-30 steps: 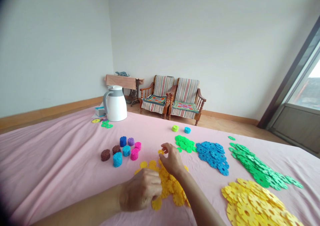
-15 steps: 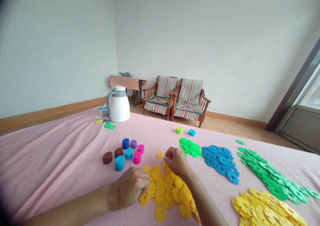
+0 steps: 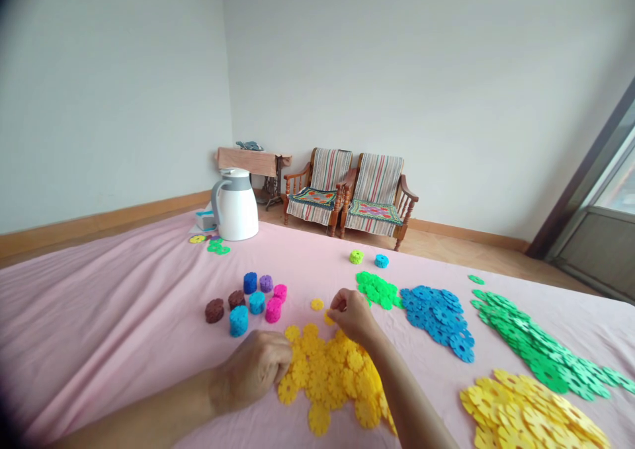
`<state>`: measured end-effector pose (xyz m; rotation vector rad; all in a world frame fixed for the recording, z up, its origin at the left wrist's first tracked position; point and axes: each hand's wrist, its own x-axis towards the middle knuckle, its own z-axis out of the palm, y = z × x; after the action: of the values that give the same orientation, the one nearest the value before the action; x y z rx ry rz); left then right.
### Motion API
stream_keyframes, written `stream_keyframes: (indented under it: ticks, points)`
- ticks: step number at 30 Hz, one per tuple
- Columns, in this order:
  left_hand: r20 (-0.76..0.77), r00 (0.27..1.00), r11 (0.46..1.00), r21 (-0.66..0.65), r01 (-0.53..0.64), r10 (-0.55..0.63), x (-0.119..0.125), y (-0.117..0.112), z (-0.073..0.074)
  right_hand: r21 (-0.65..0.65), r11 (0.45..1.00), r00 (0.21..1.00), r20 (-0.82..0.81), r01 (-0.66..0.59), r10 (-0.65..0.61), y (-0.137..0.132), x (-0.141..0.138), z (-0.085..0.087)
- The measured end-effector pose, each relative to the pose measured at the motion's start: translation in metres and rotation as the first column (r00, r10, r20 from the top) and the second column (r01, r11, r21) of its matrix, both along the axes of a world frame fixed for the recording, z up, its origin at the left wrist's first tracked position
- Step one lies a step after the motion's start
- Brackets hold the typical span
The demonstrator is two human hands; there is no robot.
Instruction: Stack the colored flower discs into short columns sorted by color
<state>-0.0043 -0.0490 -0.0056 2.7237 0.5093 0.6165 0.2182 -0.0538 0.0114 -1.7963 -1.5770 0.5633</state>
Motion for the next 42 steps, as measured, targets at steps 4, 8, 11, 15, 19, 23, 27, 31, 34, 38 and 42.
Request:
stream_keyframes:
  ticks: [4, 8, 11, 15, 19, 23, 27, 31, 34, 38, 42]
  points:
    - [0.007, 1.000, 1.000, -0.026, 0.006, -0.006, 0.000, 0.002, 0.001, 0.019, 0.990, 0.989, -0.048, 0.139, -0.138, 0.019, -0.006, -0.007]
    - [0.019, 1.000, 0.999, -0.051, -0.004, 0.005, -0.001, 0.003, 0.001, 0.007, 0.987, 0.986, -0.044, 0.162, -0.161, 0.036, -0.012, -0.016]
    - [0.021, 1.000, 0.999, -0.050, 0.007, -0.005, -0.001, 0.002, 0.001, 0.016, 0.986, 0.986, -0.032, 0.167, -0.167, 0.041, -0.014, -0.020]
    - [0.031, 0.999, 0.999, 0.003, 0.045, -0.045, -0.002, 0.001, 0.002, 0.026, 0.983, 0.983, -0.025, 0.180, -0.179, 0.037, -0.014, -0.020]
    - [0.036, 0.996, 0.996, 0.047, 0.075, -0.077, -0.004, -0.001, 0.003, 0.030, 0.982, 0.982, -0.044, 0.186, -0.185, 0.025, -0.011, -0.017]
    - [0.048, 0.994, 0.995, 0.039, 0.091, -0.093, -0.007, -0.002, 0.003, 0.030, 0.985, 0.984, -0.069, 0.168, -0.165, 0.009, -0.001, -0.014]
    - [0.045, 0.995, 0.995, 0.029, 0.091, -0.092, -0.007, -0.001, 0.003, 0.013, 0.998, 0.998, -0.012, 0.064, -0.064, -0.012, 0.009, -0.006]
    - [0.070, 0.994, 0.996, 0.014, 0.088, -0.089, -0.006, 0.001, 0.001, -0.059, 0.994, 0.985, 0.145, -0.090, 0.098, -0.030, 0.013, 0.007]
    - [0.083, 0.994, 0.998, -0.005, 0.065, -0.064, -0.005, 0.001, 0.000, -0.136, 0.985, 0.960, 0.244, -0.106, 0.137, -0.038, 0.013, 0.014]
    - [0.076, 0.996, 0.999, -0.020, 0.047, -0.045, -0.004, 0.002, 0.000, -0.159, 0.985, 0.955, 0.275, -0.073, 0.115, -0.039, 0.016, 0.013]
    - [0.068, 0.997, 0.999, -0.027, 0.041, -0.039, -0.003, 0.002, 0.001, -0.114, 0.990, 0.969, 0.221, -0.085, 0.109, -0.035, 0.019, 0.010]
